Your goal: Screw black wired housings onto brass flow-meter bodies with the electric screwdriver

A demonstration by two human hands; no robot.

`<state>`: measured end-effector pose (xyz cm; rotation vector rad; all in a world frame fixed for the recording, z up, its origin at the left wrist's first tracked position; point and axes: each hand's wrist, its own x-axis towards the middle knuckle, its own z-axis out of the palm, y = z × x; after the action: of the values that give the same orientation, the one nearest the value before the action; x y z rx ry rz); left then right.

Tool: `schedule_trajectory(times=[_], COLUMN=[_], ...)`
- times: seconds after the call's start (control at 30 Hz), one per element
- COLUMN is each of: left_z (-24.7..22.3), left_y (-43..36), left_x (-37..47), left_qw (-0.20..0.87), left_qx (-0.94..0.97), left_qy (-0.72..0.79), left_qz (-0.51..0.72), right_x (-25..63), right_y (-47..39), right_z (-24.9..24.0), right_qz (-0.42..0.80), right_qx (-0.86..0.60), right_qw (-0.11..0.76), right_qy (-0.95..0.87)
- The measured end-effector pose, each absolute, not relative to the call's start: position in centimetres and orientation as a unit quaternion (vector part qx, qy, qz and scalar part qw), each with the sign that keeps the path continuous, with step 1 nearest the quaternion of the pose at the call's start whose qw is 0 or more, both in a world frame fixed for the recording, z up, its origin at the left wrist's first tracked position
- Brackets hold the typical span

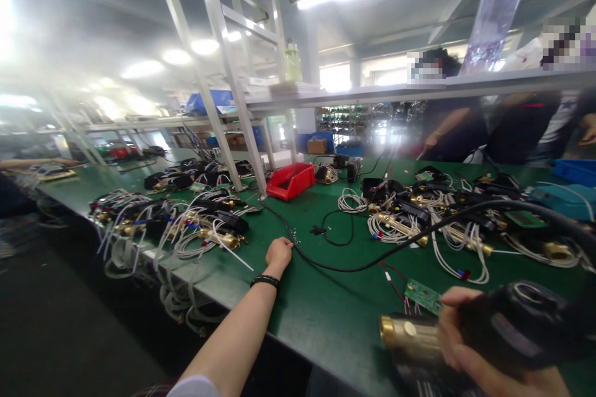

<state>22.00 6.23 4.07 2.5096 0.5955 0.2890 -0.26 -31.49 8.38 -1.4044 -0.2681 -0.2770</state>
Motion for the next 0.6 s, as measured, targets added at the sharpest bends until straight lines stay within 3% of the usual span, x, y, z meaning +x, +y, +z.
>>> schedule_trajectory(times=[0.27,0.47,0.6], left_z=[4.3,2.4,0.5], left_y=[0.4,-7.5,-11.3], left_x=[9.9,-0.4,-1.4], left_qw=[0.453,0.622,0.677], left_qx=[0.874,0.764,0.707], left_qy=[0.062,-0.134,-0.118], left_qz=[0.165,-0.107,-0.168], right_x=[-0.2,0.6,-0.2], right_y=[-31.6,-31.6,-31.7], right_z=[7.7,10.2,12.7], right_qz=[-0.138,-0.115,-0.125], right_qx=[-0.591,-0.545,-0.477], right_qw=[0.780,0.814,0.848], right_qy=[-0.152,-0.167,-0.193])
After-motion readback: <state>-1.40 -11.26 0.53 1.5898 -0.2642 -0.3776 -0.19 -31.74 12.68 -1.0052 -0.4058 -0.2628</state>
